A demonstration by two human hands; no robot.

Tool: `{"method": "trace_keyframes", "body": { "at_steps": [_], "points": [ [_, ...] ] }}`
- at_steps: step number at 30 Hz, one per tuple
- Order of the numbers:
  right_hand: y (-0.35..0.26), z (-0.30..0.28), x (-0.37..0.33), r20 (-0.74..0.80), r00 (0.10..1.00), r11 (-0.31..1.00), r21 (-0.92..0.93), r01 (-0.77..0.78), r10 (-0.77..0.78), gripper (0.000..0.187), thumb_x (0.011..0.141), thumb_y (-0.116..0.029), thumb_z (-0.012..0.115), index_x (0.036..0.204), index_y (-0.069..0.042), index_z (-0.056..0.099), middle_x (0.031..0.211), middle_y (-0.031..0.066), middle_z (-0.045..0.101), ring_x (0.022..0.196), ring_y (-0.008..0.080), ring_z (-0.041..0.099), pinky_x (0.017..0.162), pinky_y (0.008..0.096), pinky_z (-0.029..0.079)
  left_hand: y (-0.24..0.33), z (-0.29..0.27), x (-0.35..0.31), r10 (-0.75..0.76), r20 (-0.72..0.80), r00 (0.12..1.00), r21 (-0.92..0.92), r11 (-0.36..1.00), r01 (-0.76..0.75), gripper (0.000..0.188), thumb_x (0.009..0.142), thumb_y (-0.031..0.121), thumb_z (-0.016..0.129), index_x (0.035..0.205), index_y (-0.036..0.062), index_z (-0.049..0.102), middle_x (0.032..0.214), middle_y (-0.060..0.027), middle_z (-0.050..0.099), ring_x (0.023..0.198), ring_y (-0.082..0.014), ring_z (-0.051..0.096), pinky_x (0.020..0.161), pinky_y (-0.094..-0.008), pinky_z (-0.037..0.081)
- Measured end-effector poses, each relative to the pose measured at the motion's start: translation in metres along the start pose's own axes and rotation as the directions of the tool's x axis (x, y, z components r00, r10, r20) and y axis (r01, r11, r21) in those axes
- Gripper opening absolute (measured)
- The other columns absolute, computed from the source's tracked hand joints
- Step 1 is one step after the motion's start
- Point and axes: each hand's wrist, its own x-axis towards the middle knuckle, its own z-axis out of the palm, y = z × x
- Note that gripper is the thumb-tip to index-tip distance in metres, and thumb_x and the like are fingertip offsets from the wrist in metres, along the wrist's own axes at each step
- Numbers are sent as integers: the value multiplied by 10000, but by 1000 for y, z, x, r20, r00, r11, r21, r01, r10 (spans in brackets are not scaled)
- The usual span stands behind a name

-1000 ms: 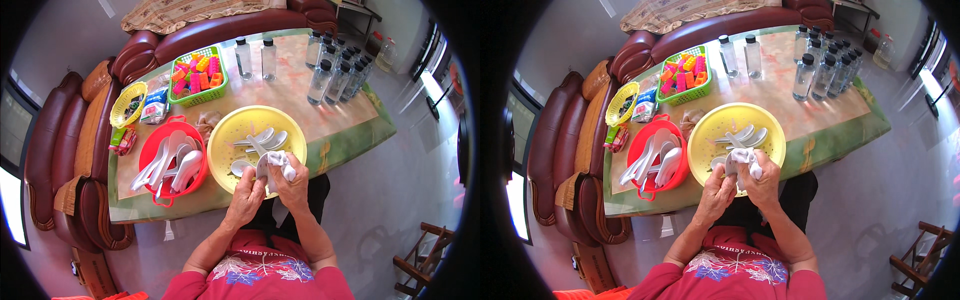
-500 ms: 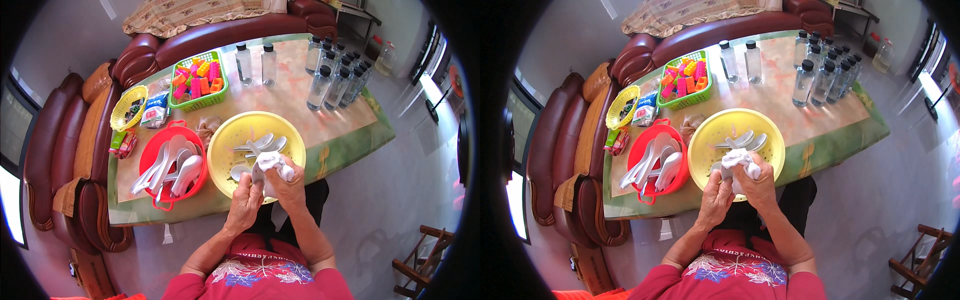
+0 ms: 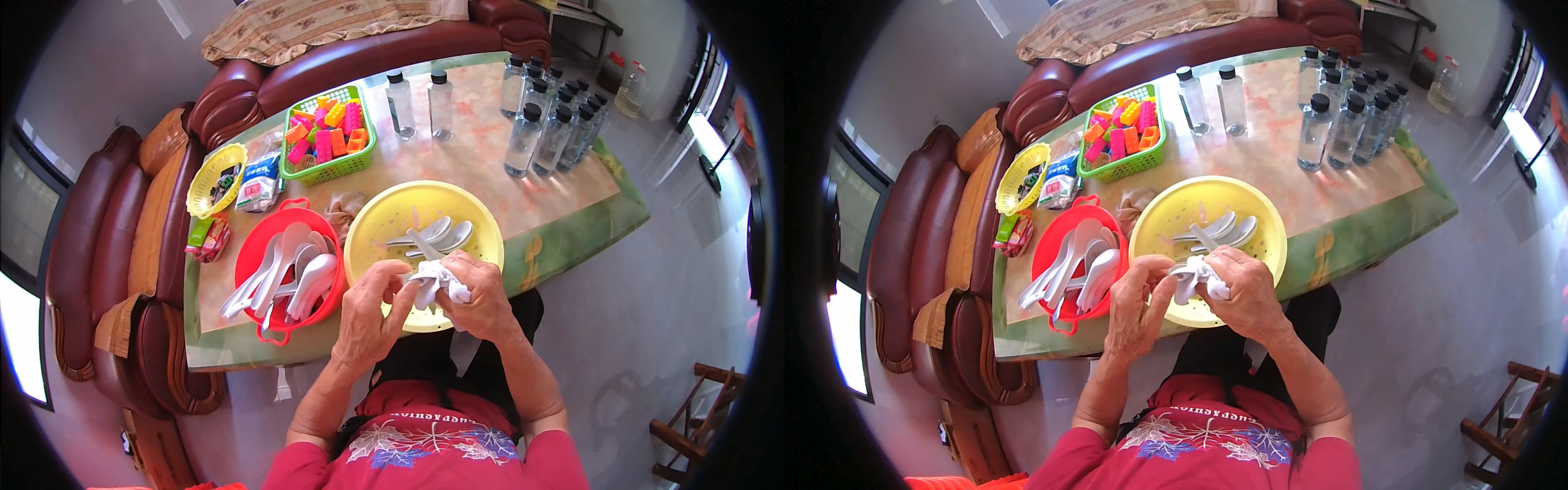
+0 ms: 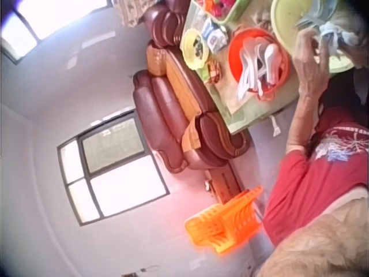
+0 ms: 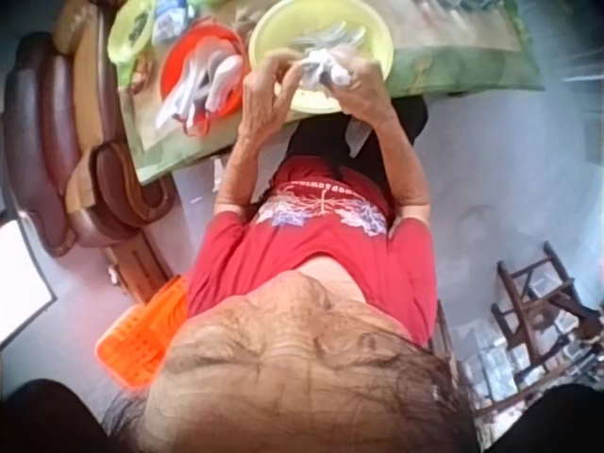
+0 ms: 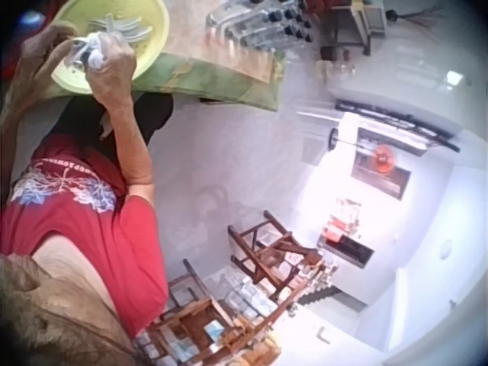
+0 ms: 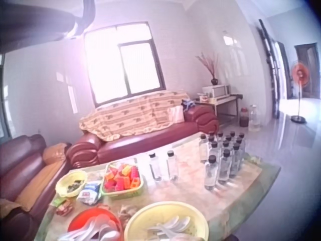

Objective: The person wipes white plastic spoons with a white cloth. They pick up spoons from a yellow colander, wipe them, and place them into a red basket. The person handles the spoons one by one throughout the clip.

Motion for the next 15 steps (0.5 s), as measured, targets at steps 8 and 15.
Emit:
{"method": "trace_keyframes", "body": {
  "at_steps": [8,15],
  "points": [
    [-1,-6,7,28,998,996,73,59,-61,198,685,-53,676,869,-13,614,803,139,604,757,313,594,686,366,479,-4,4,8,272,4,962,117,955,-271,107,889,44,536,970,-22,559,700,-140,586,548,-238,587,500,-300,455],
    [-4,2,-1,85,975,960,179,-216,204,184,717,-82,669,874,-4,614,794,147,601,742,312,594,670,360,473,-15,18,-10,161,-168,973,33,987,-157,139,876,1,530,1008,-36,555,710,-138,584,552,-223,590,497,-302,470]
  ]
}}
